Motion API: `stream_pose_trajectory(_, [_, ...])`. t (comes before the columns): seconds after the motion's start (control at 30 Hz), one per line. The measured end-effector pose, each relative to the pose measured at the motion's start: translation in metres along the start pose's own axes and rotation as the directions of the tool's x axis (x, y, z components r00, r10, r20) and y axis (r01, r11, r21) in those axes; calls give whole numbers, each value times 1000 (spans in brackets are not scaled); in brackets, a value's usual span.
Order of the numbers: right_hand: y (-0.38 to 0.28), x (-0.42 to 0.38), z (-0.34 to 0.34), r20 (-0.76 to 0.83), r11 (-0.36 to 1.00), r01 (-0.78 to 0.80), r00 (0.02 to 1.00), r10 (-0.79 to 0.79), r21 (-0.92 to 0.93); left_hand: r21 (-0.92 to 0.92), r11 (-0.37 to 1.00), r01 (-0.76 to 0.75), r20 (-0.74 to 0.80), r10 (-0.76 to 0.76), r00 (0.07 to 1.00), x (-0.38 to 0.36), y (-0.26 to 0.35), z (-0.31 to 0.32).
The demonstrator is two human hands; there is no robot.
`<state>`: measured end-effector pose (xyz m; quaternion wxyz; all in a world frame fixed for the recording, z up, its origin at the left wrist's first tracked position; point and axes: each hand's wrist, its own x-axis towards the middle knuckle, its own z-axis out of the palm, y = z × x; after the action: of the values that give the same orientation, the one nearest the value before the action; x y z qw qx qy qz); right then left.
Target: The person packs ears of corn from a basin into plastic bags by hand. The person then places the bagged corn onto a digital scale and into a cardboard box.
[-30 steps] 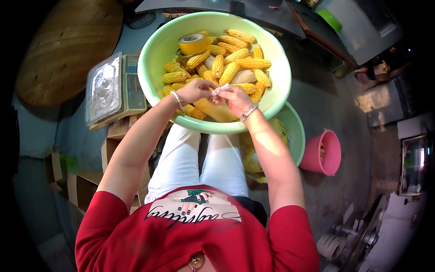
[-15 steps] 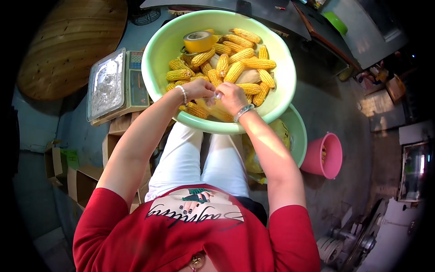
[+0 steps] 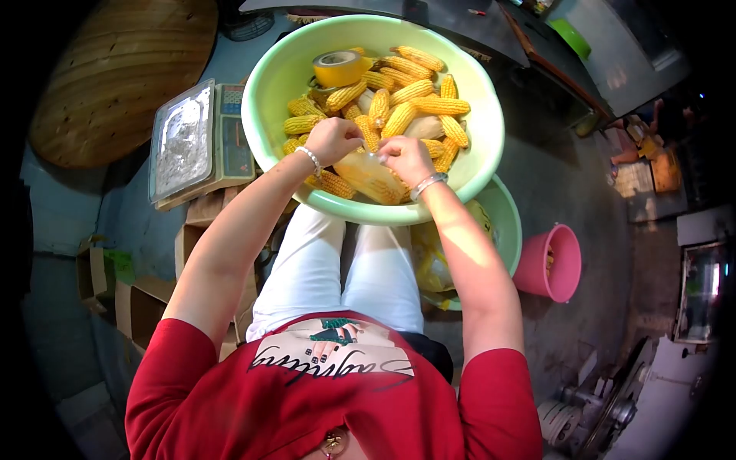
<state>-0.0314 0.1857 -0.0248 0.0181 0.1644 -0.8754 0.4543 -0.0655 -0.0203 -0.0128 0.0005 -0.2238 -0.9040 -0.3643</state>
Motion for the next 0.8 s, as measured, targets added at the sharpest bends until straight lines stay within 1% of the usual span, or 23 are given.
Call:
stream_pose_trajectory(0.07, [5,9,3,22,995,-51,999,49,86,-36,999,-37,-1,37,999,-2,16,-8])
stream_pose_trajectory(0.1, [2,11,3,70,994,-56,996,50,94,-48,997,-58,1,58,998,-3,22,-10])
stream_pose_trajectory(0.13, [3,13,4,106,991,-95,991,85,91,-61,995,-79,2,79,997,-4,26,-11])
stream_pose_trajectory(0.2, [7,17,4,175,982,-172,972,157,78,-119,992,-45,60,52,997,-4,25,-8])
stream_pose_trajectory(0.27, [14,17,6,156,975,-171,976,148,145,-198,980,-7,104,28,994,-3,15,4])
stream_pose_trajectory(0.3, [13,16,7,146,969,-171,979,146,178,-201,979,-21,194,60,979,-4,14,4])
stream_pose_trajectory(0.4, [8,14,8,159,937,-178,978,135,300,-189,981,51,332,15,943,-5,18,8])
stream_pose_trajectory(0.43, [4,14,8,176,935,-187,975,138,301,-200,979,45,322,22,947,-6,17,11])
stream_pose_trajectory(0.5, [-2,13,9,209,931,-206,967,146,303,-140,989,46,297,-2,955,-6,17,16])
stream_pose_trajectory(0.6, [-6,12,6,121,980,-130,986,112,152,-33,999,42,240,-33,970,-6,19,21])
stream_pose_trajectory(0.63, [-7,12,5,70,972,-119,992,107,205,6,999,41,216,-42,976,-6,20,21])
stream_pose_trajectory(0.7, [-13,13,1,-28,948,-89,994,102,307,48,998,39,216,-48,975,-7,22,20])
stream_pose_trajectory(0.73, [-18,15,-3,-43,935,-90,993,111,344,69,997,39,216,-53,975,-8,23,18])
stream_pose_trajectory(0.8, [-31,16,-11,-88,923,-173,973,215,345,3,994,112,192,-111,975,-7,29,14])
